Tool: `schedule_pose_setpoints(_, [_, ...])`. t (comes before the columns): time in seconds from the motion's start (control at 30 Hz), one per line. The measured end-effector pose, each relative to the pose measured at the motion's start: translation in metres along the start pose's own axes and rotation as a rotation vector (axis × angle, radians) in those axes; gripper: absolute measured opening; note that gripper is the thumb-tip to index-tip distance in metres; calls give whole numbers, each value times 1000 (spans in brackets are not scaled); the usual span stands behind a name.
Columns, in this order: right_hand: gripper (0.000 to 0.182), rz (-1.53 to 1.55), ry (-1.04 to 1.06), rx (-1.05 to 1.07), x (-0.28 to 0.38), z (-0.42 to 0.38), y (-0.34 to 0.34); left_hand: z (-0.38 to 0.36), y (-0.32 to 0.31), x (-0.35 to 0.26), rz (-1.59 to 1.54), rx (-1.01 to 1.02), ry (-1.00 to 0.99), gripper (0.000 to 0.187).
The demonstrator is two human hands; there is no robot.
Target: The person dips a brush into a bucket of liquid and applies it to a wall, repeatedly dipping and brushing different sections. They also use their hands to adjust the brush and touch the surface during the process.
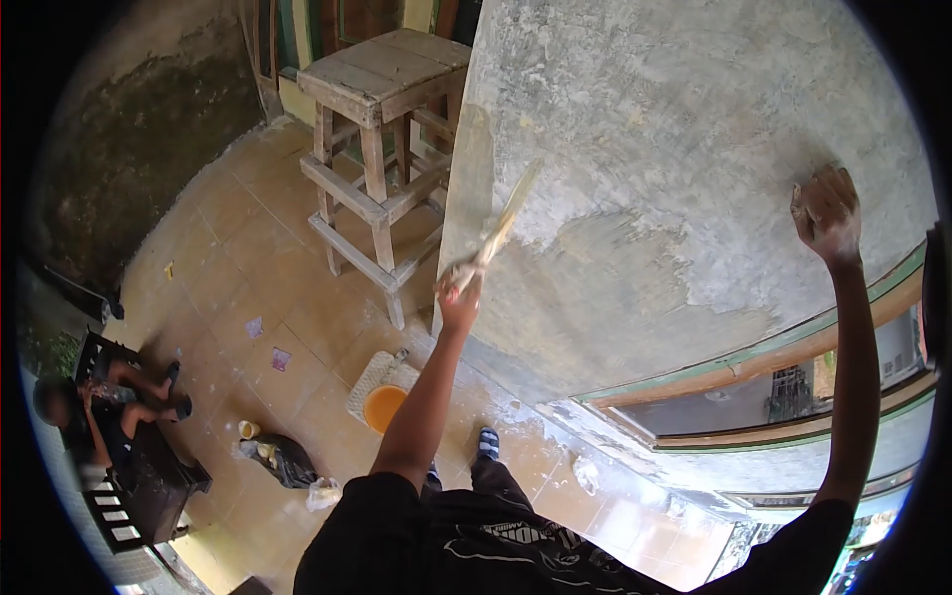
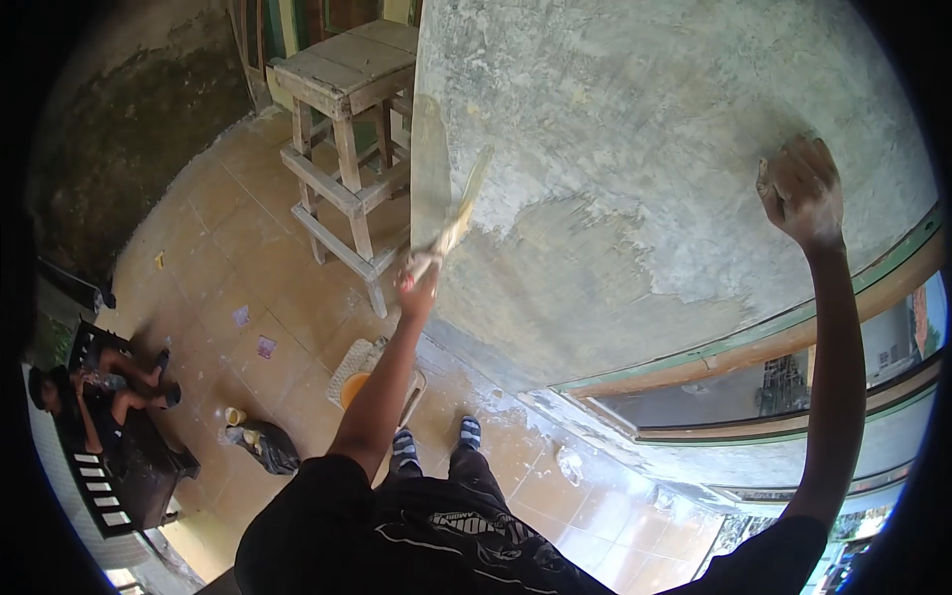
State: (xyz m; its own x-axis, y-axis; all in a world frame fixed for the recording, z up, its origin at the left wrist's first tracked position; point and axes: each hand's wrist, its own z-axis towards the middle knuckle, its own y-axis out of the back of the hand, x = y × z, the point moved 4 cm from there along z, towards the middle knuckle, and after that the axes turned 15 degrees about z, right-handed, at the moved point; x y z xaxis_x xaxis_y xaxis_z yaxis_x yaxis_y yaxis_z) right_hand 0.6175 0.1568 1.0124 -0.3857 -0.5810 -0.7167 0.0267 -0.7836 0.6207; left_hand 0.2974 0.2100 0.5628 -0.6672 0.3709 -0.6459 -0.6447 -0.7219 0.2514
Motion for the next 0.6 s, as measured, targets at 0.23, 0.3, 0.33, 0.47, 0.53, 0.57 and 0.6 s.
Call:
schedule_pose_setpoints(0.23, [14, -79, -6, 21, 0, 0, -3, 41, 21, -34, -273, 174, 408, 32])
schedule_pose_setpoints(0.3, [12, -54, -38, 55, -1, -1, -2, 96, 42, -95, -338, -5, 62, 18])
schedule_pose_setpoints(0.33, [12, -55, -50, 63, 0, -1, -2, 112, 51, -120, -398, -45, -30, 18])
schedule_pose_setpoints(0.47, [8, -57, -77, 127, -2, -8, -3, 123, 59, -157, -585, -271, -171, 16])
schedule_pose_setpoints(0.53, [8, -58, -111, 141, -4, -9, -4, 81, 20, -107, -360, -65, -197, 14])
schedule_pose_setpoints(0.57, [8, -61, -109, 137, -3, -10, -6, 61, 20, -91, -268, -26, -210, 13])
schedule_pose_setpoints(0.6, [8, -71, -110, 136, -2, -11, -6, 39, 22, -77, -177, 11, -226, 12])
